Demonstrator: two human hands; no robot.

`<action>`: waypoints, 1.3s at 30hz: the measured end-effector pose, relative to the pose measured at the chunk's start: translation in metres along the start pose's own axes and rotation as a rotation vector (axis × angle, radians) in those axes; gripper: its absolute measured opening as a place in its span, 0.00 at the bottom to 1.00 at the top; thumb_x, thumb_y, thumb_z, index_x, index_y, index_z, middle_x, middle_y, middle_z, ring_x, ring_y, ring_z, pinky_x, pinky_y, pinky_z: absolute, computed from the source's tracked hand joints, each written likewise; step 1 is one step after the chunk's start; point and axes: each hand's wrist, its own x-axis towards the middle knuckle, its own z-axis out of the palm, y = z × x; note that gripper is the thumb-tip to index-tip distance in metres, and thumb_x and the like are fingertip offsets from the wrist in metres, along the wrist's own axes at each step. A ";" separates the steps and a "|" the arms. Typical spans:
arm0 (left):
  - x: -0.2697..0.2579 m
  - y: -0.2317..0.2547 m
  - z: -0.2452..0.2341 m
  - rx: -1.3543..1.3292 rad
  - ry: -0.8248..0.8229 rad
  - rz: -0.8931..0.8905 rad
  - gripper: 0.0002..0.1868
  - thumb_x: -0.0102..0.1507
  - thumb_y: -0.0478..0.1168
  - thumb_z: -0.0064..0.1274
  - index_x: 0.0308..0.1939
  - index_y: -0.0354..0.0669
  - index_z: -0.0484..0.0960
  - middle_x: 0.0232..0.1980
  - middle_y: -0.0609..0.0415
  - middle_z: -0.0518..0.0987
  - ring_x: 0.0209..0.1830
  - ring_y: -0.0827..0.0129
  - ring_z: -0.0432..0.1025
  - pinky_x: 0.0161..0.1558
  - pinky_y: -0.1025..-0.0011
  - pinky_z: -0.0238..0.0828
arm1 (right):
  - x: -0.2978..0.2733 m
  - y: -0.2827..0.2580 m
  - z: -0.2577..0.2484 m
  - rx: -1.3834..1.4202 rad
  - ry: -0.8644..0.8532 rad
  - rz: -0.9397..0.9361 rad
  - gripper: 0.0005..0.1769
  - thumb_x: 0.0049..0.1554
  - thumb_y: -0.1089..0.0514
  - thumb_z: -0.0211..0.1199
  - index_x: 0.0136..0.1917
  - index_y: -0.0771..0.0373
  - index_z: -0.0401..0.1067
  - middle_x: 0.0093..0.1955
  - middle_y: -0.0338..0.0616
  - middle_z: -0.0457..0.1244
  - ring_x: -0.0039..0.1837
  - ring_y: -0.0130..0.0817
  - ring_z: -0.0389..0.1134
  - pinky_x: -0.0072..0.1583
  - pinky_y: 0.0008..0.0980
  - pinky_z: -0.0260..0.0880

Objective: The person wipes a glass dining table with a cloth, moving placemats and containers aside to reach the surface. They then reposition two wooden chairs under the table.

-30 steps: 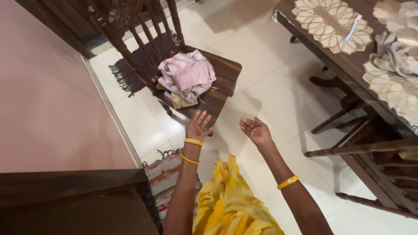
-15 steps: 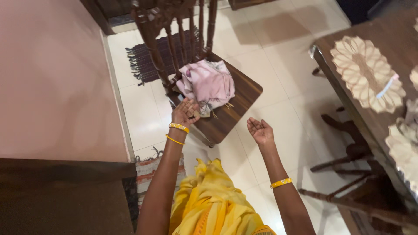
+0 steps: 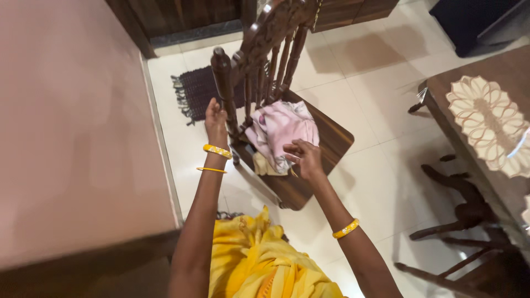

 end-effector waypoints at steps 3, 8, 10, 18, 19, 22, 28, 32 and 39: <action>0.034 -0.016 -0.010 0.105 -0.233 0.135 0.42 0.69 0.43 0.59 0.82 0.42 0.53 0.73 0.46 0.67 0.70 0.63 0.63 0.68 0.65 0.62 | 0.005 0.016 0.075 -0.084 0.028 -0.131 0.18 0.63 0.56 0.59 0.59 0.74 0.71 0.50 0.55 0.71 0.50 0.41 0.74 0.50 0.41 0.77; 0.085 -0.016 -0.026 0.365 -0.479 0.131 0.40 0.74 0.59 0.42 0.83 0.45 0.49 0.75 0.49 0.67 0.74 0.63 0.63 0.72 0.67 0.57 | 0.059 -0.002 0.189 -0.091 0.117 -0.411 0.23 0.66 0.50 0.60 0.63 0.73 0.70 0.55 0.51 0.72 0.52 0.33 0.73 0.51 0.30 0.76; 0.089 -0.014 -0.033 0.364 -0.508 -0.011 0.40 0.73 0.62 0.41 0.83 0.45 0.56 0.68 0.40 0.70 0.68 0.59 0.66 0.72 0.62 0.61 | 0.062 -0.019 0.208 -0.085 0.255 -0.357 0.27 0.64 0.48 0.61 0.67 0.72 0.70 0.57 0.48 0.72 0.48 0.32 0.67 0.44 0.29 0.64; 0.122 0.024 -0.041 0.215 -0.694 -0.077 0.42 0.70 0.68 0.35 0.67 0.32 0.71 0.66 0.40 0.74 0.68 0.57 0.70 0.71 0.59 0.65 | 0.081 -0.079 0.240 -0.439 0.307 -0.586 0.38 0.62 0.43 0.62 0.70 0.78 0.67 0.61 0.61 0.69 0.59 0.43 0.71 0.59 0.35 0.72; 0.124 0.029 -0.038 0.233 -0.697 -0.092 0.42 0.70 0.68 0.35 0.65 0.31 0.73 0.64 0.40 0.76 0.66 0.56 0.71 0.69 0.58 0.67 | 0.088 -0.084 0.244 -0.478 0.295 -0.652 0.39 0.63 0.42 0.63 0.71 0.79 0.65 0.63 0.63 0.67 0.64 0.45 0.70 0.63 0.36 0.71; 0.125 0.046 -0.040 0.289 -0.722 -0.116 0.41 0.70 0.68 0.36 0.61 0.30 0.76 0.59 0.40 0.79 0.61 0.56 0.76 0.65 0.58 0.72 | 0.108 -0.088 0.263 -0.695 0.424 -0.661 0.42 0.61 0.40 0.67 0.70 0.81 0.63 0.64 0.69 0.65 0.66 0.53 0.69 0.65 0.40 0.71; 0.141 0.063 -0.021 0.317 -0.766 -0.205 0.37 0.70 0.64 0.42 0.53 0.28 0.81 0.50 0.43 0.83 0.49 0.59 0.80 0.56 0.59 0.79 | 0.124 -0.117 0.286 -1.114 0.726 -0.648 0.41 0.51 0.47 0.70 0.68 0.78 0.65 0.49 0.66 0.70 0.49 0.57 0.74 0.53 0.47 0.73; 0.172 0.066 0.008 0.849 -0.761 -0.246 0.31 0.73 0.56 0.41 0.45 0.30 0.88 0.41 0.41 0.88 0.41 0.62 0.82 0.50 0.64 0.76 | 0.128 -0.130 0.283 -1.249 0.727 -0.713 0.29 0.48 0.47 0.73 0.52 0.71 0.71 0.39 0.60 0.70 0.43 0.58 0.73 0.48 0.51 0.73; 0.198 0.021 0.089 0.360 -0.768 -0.259 0.27 0.72 0.57 0.40 0.67 0.44 0.76 0.68 0.46 0.78 0.66 0.63 0.71 0.59 0.67 0.67 | 0.129 -0.118 0.270 -1.287 0.655 -0.907 0.23 0.50 0.52 0.69 0.50 0.71 0.67 0.36 0.59 0.67 0.40 0.58 0.71 0.44 0.52 0.71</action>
